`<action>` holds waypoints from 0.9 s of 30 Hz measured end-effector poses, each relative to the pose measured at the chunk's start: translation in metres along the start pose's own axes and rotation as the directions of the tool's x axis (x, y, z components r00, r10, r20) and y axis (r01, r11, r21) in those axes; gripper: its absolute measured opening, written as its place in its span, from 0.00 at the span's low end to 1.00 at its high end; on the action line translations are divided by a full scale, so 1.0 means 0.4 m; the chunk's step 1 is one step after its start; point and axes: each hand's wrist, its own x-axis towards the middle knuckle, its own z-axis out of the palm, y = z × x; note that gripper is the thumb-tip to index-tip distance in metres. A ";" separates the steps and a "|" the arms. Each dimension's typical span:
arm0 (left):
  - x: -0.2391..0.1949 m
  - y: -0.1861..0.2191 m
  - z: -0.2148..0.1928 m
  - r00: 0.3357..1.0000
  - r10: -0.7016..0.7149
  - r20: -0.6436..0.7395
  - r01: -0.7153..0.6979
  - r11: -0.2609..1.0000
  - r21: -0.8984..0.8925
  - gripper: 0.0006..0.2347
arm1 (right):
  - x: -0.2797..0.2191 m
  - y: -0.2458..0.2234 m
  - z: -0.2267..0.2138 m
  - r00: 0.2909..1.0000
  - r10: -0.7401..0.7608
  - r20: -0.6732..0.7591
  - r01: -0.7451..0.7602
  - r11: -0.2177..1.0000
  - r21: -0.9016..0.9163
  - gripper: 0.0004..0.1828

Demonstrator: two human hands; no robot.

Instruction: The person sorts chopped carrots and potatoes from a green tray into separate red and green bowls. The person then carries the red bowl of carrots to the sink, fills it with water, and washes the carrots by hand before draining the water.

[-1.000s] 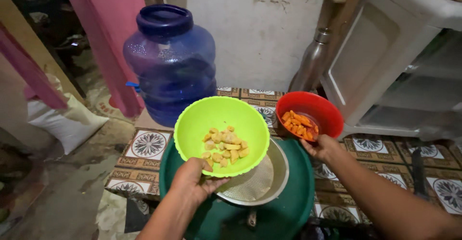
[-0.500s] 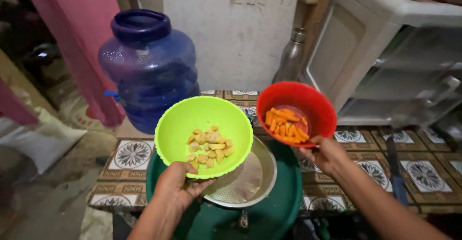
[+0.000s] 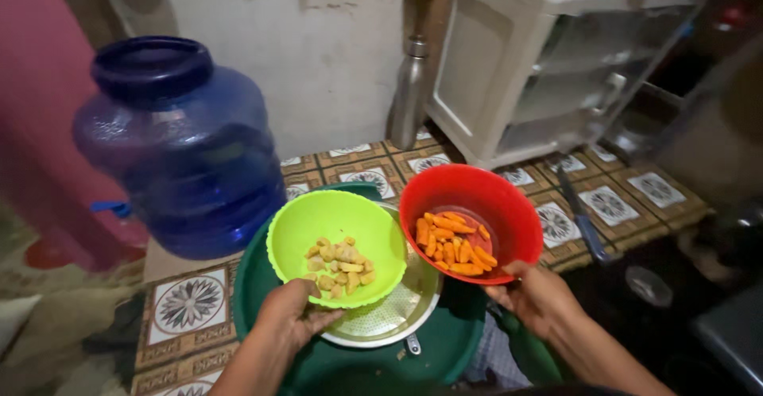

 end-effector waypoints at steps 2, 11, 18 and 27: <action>0.010 0.007 0.006 1.000 0.007 0.025 -0.008 0.998 0.057 0.22 | -0.043 -0.002 0.012 0.999 -0.024 -0.024 0.025 1.000 0.018 0.13; -0.030 0.054 0.050 0.757 0.653 0.023 -0.308 0.326 0.894 0.34 | -0.339 0.020 0.085 0.988 -0.030 -0.153 0.036 0.999 0.040 0.13; -0.177 -0.017 0.209 0.565 0.593 0.574 -0.825 0.379 0.420 0.26 | -0.541 0.037 0.081 0.982 -0.015 -0.188 0.020 1.000 0.023 0.14; -0.446 -0.176 0.329 0.643 -0.194 0.741 -0.112 0.934 0.341 0.18 | -0.851 0.112 -0.015 0.872 -0.156 -0.464 0.136 0.988 -0.077 0.22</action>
